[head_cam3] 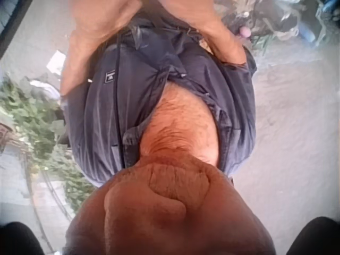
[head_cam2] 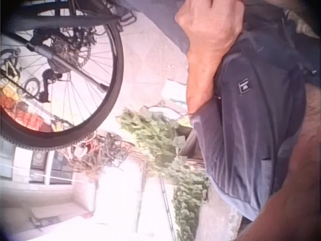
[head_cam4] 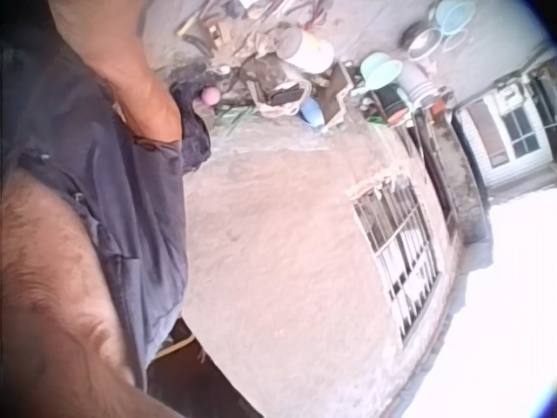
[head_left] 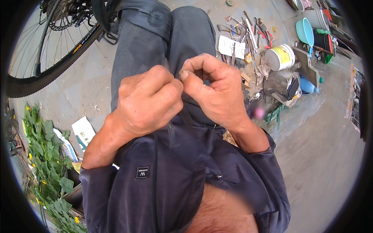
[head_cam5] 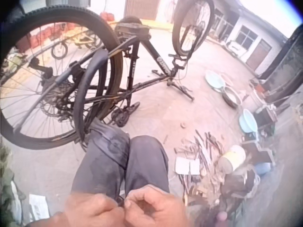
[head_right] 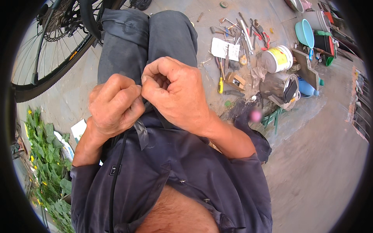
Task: The person sits on the ground and prepares a bicycle inner tube by applying glue to a puncture area with a small stick. They then peel a circular patch from a backing sheet and press it onto the glued spot on the inner tube.
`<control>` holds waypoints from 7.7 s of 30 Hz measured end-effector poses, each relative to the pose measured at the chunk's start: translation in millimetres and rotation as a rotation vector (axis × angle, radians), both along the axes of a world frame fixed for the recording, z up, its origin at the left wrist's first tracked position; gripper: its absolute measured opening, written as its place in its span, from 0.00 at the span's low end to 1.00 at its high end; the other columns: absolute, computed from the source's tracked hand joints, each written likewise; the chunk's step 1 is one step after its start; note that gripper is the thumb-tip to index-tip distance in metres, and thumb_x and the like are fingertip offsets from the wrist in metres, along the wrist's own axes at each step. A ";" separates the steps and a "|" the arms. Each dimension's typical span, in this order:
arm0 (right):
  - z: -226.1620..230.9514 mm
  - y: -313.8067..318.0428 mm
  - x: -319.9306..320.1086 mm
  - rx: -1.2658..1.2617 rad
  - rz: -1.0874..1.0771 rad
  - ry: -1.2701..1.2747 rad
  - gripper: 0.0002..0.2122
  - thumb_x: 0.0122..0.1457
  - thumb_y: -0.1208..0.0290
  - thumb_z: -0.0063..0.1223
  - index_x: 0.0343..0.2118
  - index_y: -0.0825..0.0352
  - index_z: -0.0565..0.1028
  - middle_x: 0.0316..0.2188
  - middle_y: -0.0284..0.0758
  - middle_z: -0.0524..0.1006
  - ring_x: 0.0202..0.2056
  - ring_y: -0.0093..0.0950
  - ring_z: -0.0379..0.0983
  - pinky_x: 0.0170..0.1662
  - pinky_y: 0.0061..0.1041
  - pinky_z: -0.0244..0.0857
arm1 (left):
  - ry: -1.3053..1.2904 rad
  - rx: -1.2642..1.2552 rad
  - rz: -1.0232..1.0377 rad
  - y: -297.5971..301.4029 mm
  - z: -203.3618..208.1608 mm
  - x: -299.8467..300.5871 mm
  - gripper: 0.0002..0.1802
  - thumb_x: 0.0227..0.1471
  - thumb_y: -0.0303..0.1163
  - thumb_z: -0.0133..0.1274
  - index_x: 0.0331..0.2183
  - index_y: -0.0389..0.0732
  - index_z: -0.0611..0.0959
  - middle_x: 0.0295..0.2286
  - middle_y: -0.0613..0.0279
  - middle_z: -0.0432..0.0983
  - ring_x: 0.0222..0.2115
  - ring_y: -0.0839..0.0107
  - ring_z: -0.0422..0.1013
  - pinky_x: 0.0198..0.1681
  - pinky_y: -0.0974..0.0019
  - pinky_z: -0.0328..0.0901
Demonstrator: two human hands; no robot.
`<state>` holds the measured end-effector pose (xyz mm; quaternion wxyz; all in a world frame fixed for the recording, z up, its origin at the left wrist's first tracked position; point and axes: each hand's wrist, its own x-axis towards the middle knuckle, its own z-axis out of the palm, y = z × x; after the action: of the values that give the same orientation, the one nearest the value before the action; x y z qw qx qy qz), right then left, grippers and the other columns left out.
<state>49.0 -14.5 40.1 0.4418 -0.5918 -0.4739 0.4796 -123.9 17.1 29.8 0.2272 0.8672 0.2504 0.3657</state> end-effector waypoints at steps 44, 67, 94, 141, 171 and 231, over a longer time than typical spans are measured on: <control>-19.6 4.3 3.1 -0.143 -0.312 0.456 0.08 0.61 0.74 0.58 0.41 0.70 0.80 0.31 0.31 0.79 0.27 0.16 0.73 0.29 0.17 0.68 | -0.376 -1.297 0.271 8.6 4.0 22.8 0.02 0.53 0.23 0.56 0.29 0.35 0.81 0.23 0.68 0.76 0.21 0.84 0.68 0.25 0.77 0.63; -41.4 -1.8 12.6 0.796 -0.019 -0.656 0.18 0.37 0.84 0.68 0.36 0.65 0.82 0.30 0.30 0.75 0.26 0.27 0.70 0.26 0.24 0.64 | -0.541 -1.659 0.260 14.3 2.8 12.8 0.06 0.52 0.26 0.54 0.25 0.38 0.77 0.16 0.64 0.70 0.13 0.77 0.63 0.18 0.74 0.57; -35.9 22.7 18.4 -0.246 -0.007 0.537 0.06 0.59 0.74 0.61 0.37 0.71 0.80 0.26 0.27 0.78 0.28 0.12 0.70 0.31 0.13 0.65 | -0.258 -1.399 0.184 39.1 -1.2 -3.3 0.03 0.51 0.20 0.58 0.28 0.38 0.80 0.23 0.73 0.74 0.21 0.86 0.66 0.23 0.79 0.60; -49.2 35.1 23.4 -0.139 -0.253 0.472 0.04 0.58 0.78 0.59 0.36 0.71 0.79 0.24 0.26 0.75 0.23 0.12 0.64 0.25 0.13 0.57 | 0.079 -0.002 0.478 65.6 -19.2 -10.8 0.09 0.47 0.18 0.61 0.35 0.36 0.83 0.33 0.57 0.78 0.36 0.62 0.75 0.42 0.66 0.68; -35.8 179.3 -6.6 0.210 -0.128 0.215 0.09 0.58 0.71 0.56 0.26 0.72 0.79 0.18 0.30 0.77 0.20 0.18 0.71 0.24 0.20 0.64 | -0.405 -1.228 0.644 120.6 -15.1 -18.9 0.21 0.46 0.31 0.68 0.39 0.34 0.77 0.24 0.68 0.74 0.19 0.82 0.68 0.17 0.80 0.52; -85.0 232.4 -39.3 0.658 0.318 -0.431 0.08 0.53 0.73 0.51 0.24 0.74 0.77 0.24 0.54 0.77 0.32 0.51 0.77 0.38 0.45 0.71 | 0.371 0.298 0.304 101.5 -36.1 -24.4 0.24 0.34 0.14 0.55 0.38 0.40 0.85 0.38 0.58 0.80 0.44 0.58 0.76 0.49 0.55 0.69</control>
<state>9.7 217.8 -44.9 0.4184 -0.4257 -0.7686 0.2303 -148.3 118.7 -6.3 -0.0099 0.8956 0.3585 0.2633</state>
